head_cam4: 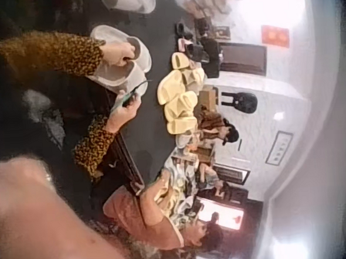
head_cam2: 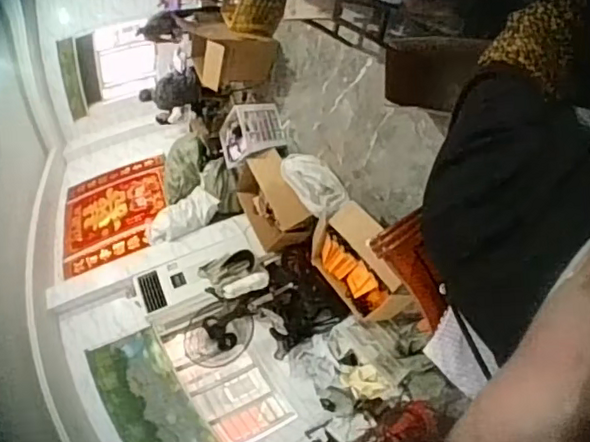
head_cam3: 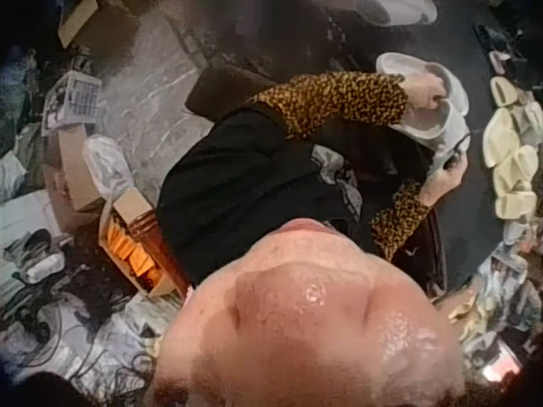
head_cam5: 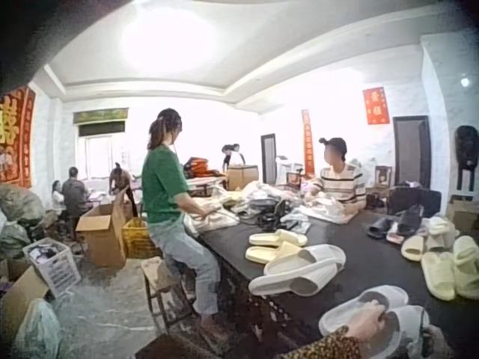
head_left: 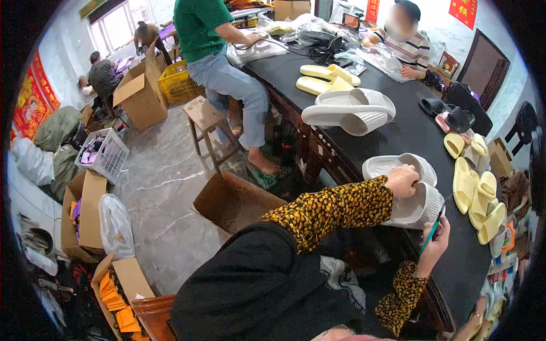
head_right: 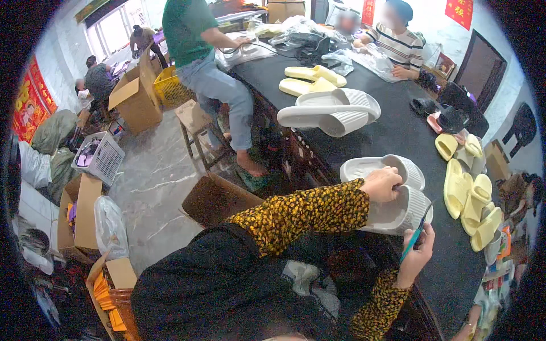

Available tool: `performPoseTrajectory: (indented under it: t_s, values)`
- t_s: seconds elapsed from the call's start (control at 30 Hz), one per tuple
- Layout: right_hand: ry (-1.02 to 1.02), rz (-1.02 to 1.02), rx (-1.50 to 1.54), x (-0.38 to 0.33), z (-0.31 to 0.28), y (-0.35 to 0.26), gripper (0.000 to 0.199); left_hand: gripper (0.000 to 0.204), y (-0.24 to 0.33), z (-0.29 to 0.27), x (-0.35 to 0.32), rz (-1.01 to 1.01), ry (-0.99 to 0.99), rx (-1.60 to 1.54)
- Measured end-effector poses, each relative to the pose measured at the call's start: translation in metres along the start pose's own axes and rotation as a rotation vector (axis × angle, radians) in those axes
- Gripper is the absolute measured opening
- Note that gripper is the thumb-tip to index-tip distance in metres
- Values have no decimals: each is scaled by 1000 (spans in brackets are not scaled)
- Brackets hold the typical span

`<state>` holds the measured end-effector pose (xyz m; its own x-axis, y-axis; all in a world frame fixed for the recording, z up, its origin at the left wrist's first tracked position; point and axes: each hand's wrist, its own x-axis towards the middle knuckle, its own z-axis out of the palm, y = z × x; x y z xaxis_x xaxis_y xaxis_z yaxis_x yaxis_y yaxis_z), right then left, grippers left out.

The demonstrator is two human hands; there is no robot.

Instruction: Trimming excess material from rubber slippers using a pair of snips.

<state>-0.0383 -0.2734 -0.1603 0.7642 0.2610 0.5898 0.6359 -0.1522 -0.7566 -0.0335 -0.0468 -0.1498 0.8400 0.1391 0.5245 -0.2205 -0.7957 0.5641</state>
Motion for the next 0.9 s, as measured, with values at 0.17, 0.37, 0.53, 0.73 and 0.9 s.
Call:
performPoseTrajectory:
  t_s: [0.17, 0.37, 0.53, 0.73, 0.9]
  values:
    - [36, 46, 33, -11, -2, 30, 40, 16, 3, -3, -2, -31, -38, -51]
    - [95, 286, 148, -16, -1, -5, 41, 18, 1, -1, -1, -17, -71, -60]
    - [59, 219, 144, -15, 1, -3, 40, 18, -7, -1, 2, -15, -44, -33]
    - [-10, 304, 289, -9, -13, -7, 42, 12, 0, 16, 17, -68, -32, -86]
    - [-59, 265, 99, -7, -37, -26, 40, 10, 21, 47, 44, -126, 136, -194]
